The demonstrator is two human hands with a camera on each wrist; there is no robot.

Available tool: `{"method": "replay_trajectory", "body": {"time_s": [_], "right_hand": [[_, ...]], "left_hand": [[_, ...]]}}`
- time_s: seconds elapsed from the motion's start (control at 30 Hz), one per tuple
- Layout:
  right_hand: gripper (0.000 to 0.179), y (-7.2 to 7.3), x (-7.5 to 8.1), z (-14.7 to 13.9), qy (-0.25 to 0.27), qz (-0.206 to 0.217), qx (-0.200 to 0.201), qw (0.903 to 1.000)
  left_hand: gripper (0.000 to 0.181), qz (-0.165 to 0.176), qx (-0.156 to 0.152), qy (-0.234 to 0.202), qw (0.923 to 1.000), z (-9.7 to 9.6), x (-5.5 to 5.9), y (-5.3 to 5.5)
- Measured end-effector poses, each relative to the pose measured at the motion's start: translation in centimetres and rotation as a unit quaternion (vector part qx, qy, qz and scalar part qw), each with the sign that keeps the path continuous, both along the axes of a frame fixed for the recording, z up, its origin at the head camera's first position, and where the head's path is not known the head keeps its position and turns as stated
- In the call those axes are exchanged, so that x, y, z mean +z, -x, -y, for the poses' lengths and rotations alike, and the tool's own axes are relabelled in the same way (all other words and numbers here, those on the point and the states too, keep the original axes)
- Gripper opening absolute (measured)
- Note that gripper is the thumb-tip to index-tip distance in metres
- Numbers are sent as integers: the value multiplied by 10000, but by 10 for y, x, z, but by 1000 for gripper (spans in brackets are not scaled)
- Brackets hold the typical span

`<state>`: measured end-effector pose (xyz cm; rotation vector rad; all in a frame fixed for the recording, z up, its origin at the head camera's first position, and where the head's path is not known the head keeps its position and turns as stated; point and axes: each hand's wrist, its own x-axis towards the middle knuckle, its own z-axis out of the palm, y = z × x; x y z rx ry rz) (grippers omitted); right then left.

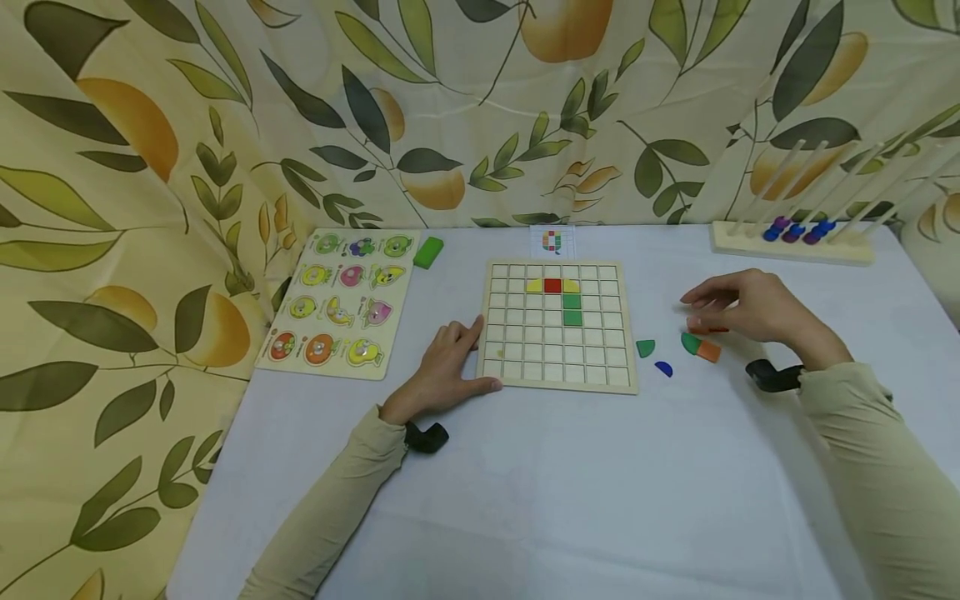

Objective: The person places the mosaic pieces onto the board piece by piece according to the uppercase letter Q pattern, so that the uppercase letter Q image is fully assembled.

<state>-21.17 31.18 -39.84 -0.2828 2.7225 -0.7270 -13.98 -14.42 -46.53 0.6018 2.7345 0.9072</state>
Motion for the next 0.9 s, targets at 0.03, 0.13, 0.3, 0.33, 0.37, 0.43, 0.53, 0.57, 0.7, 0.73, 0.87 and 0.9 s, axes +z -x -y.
{"method": "replay_trajectory", "body": {"time_s": [0.03,0.13,0.3,0.33,0.37,0.43,0.53,0.57,0.7,0.73,0.87,0.9], "right_hand": [[47,-1,0,-3,-33,-11,15,10000],[42,-2,-2,-9,-114,-24,122,9999],[30,-4,-8,-15,-227,29,346,9991],[28,-4,-9,-15,-239,29,363,9991],[26,-4,-10,-15,-241,37,375,9990],[23,-4,-11,-15,-260,4,382,9989],[22,-4,-11,-14,-287,30,363,9989],[22,-3,-11,-14,-293,35,356,9989],[21,-4,-11,-12,-305,38,289,9991],[20,-4,-12,-12,-296,30,278,9992],[23,-3,-13,-11,-274,55,238,9993],[24,-3,-13,-11,-246,89,234,9994]], "left_hand": [[108,-7,7,11,10000,0,0,0],[108,-6,6,16,10000,1,0,1],[108,21,12,7,10000,1,-1,1],[108,29,16,8,10000,0,-1,1],[108,31,17,13,10000,0,-1,1],[109,34,23,17,10000,0,-1,0],[108,30,22,10,10000,0,-2,1],[108,32,21,7,10000,0,-2,1],[108,53,30,-26,10000,1,-3,1],[108,60,30,-33,10000,1,-3,0],[108,45,30,-59,10000,0,-3,0],[108,44,28,-67,10000,0,-3,1]]}}
